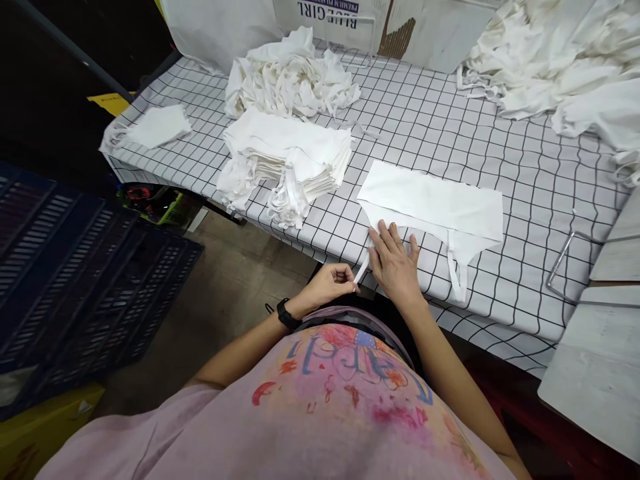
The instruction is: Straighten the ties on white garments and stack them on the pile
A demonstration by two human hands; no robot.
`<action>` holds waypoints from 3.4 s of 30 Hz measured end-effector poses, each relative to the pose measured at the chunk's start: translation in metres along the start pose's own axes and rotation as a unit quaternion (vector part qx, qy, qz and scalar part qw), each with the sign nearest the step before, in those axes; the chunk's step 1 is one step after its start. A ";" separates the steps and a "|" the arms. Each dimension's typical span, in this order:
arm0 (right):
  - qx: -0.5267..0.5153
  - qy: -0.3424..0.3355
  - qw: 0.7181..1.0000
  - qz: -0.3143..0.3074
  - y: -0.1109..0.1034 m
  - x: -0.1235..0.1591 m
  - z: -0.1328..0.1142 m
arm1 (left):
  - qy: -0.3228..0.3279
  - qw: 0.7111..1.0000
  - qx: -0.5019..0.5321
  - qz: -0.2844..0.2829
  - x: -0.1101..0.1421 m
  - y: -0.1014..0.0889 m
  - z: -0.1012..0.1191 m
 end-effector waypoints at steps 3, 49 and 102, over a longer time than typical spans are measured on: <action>0.000 0.000 1.000 0.005 0.000 0.000 0.000 | -0.023 1.000 -0.011 0.007 0.004 -0.004 -0.006; -0.005 0.014 1.000 0.000 -0.001 0.000 -0.001 | 0.087 0.968 -0.194 0.131 0.050 -0.029 0.004; 0.002 0.022 1.000 0.005 0.004 -0.009 -0.001 | 0.038 0.887 -0.408 0.211 0.052 -0.070 -0.021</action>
Point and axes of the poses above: each hand's wrist, its own x-axis away from the middle knuckle, its own y-axis out of the palm, z = x × y, the point moved 5 cm from there along -x, towards the middle knuckle, and after that the axes turned 11 degrees about -z, right-handed, at the moved point
